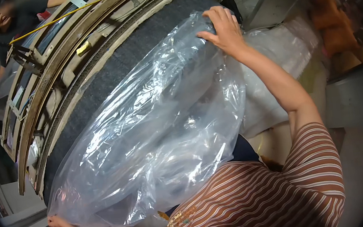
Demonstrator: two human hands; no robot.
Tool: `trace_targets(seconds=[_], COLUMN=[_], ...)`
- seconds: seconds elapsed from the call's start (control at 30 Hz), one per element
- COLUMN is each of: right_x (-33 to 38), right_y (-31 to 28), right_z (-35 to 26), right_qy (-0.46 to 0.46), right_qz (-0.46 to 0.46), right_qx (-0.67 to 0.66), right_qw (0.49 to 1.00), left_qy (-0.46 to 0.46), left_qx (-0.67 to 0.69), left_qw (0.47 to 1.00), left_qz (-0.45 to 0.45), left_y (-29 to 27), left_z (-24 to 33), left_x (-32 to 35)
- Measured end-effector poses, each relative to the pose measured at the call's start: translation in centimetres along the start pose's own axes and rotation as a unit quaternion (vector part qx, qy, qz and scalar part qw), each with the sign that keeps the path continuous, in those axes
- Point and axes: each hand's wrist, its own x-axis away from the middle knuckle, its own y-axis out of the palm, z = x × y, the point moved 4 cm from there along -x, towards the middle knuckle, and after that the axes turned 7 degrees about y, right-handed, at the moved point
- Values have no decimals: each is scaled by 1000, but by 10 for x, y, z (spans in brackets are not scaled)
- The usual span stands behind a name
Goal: The recorder is wrapping a large industrial component, possibly foam or rubber, with clear plastic sheeting.
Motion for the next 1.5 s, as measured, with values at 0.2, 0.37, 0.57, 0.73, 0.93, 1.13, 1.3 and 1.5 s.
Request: trace_targets(seconds=[0.2,0.37,0.57,0.73,0.93,1.13,1.3,1.5], right_x=[-28,-36,12,74,103,155,165,155], right_y=[-8,3,-19,18,29,18,31,57], right_z=[2,-1,6,12,-6,-32,-32,-49], right_qy=[-9,21,208,217,181,171,206,255], right_qz=[-44,-144,-272,-424,-399,-600,-377,-204], right_qx=[11,-251,-395,-418,-470,-407,-434,-488], right_qw=[999,957,853,774,766,667,792,809], left_qy=[14,30,22,37,-61,31,24,32], left_qx=[-11,-36,-17,14,180,125,255,263], left_qw=[999,999,1000,999,974,977,943,936], left_qz=[-40,8,4,38,124,170,210,230], left_y=[13,9,10,-7,-66,-155,-204,-238], left_z=[-19,-23,-19,0,50,74,74,55], left_x=[-21,-20,-11,-12,-33,-112,-145,-147])
